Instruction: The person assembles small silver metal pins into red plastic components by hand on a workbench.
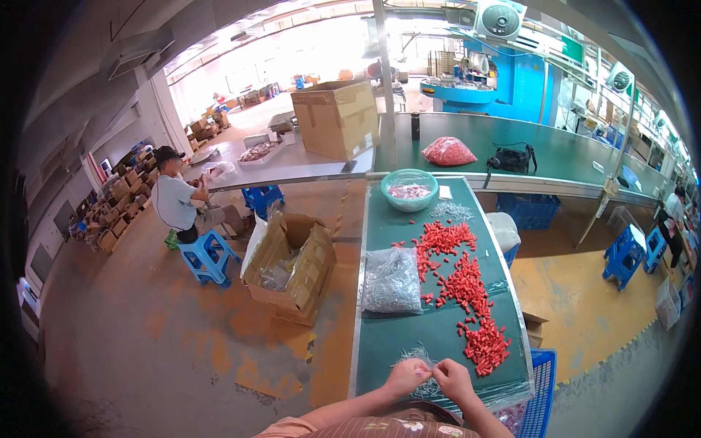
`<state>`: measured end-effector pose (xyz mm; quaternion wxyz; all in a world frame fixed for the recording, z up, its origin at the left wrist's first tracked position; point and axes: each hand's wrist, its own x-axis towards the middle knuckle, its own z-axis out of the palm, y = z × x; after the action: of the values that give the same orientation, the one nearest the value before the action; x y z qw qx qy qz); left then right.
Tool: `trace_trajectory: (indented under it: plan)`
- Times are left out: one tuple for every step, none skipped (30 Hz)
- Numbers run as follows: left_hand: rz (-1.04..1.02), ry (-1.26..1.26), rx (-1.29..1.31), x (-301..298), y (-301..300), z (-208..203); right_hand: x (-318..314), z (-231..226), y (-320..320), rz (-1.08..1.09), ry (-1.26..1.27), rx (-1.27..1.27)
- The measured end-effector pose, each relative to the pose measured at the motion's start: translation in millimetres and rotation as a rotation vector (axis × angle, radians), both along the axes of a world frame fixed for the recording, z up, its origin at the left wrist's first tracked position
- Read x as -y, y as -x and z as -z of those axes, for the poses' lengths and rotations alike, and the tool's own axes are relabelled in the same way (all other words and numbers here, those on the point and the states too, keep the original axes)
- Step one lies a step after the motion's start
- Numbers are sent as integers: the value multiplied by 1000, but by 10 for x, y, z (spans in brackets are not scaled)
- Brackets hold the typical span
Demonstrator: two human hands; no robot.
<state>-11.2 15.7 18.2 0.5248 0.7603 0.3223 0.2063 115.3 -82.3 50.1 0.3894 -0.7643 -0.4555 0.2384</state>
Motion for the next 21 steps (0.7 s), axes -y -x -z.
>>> trace_trajectory:
  plan:
    - [30, 15, -42, 15, 1, 16, 13, 19, -4, 9, 20, -34]
    - [64, 33, -88, 38, 18, 4, 42, 46, 0, 22, 44, -72]
    - [81, 82, -49, 45, 18, 22, 49, 84, -21, 26, 20, -97]
    - [80, 82, -51, 46, 5, 68, 49, 121, -49, 25, 20, -98]
    - [91, 181, -1, 49, -11, 143, 50, 142, -66, 27, 25, -118]
    - [102, 279, 50, 56, -25, 218, 54, 144, -65, 30, 31, -139]
    - [99, 281, 48, 65, -37, 290, 63, 116, -62, 33, 64, -107]
    - [125, 330, 74, 64, -55, 345, 78, 92, -49, 31, 64, -109]
    - [152, 379, 101, 84, -64, 399, 97, 70, -38, 37, 129, -57]
    - [151, 378, 99, 130, -61, 454, 120, 43, -24, 44, 194, -5]
    - [153, 364, 95, 148, -50, 459, 131, -1, 15, 46, 190, -7]
    - [156, 350, 91, 147, -47, 463, 146, -55, 66, 76, 245, 69]
    - [156, 267, 103, 158, -55, 465, 147, -80, 91, 105, 299, 146]
    - [160, 263, 102, 170, -44, 383, 160, -38, 79, 109, 296, 145]
    - [157, 229, 58, 161, -38, 282, 180, 44, 41, 125, 321, 167]
    - [153, 195, 16, 154, -29, 183, 184, 87, 17, 142, 346, 191]
    - [161, 203, 46, 188, -7, 94, 197, 73, 15, 144, 345, 189]
    - [164, 202, 46, 193, -5, 58, 208, 49, 15, 114, 312, 165]
    - [110, 194, 6, 198, -9, 31, 219, 32, 18, 85, 278, 141]
    - [59, 185, -31, 192, -18, 24, 218, 35, 25, 92, 276, 142]
    - [66, 183, -30, 193, -24, 30, 214, 43, 36, 64, 214, 86]
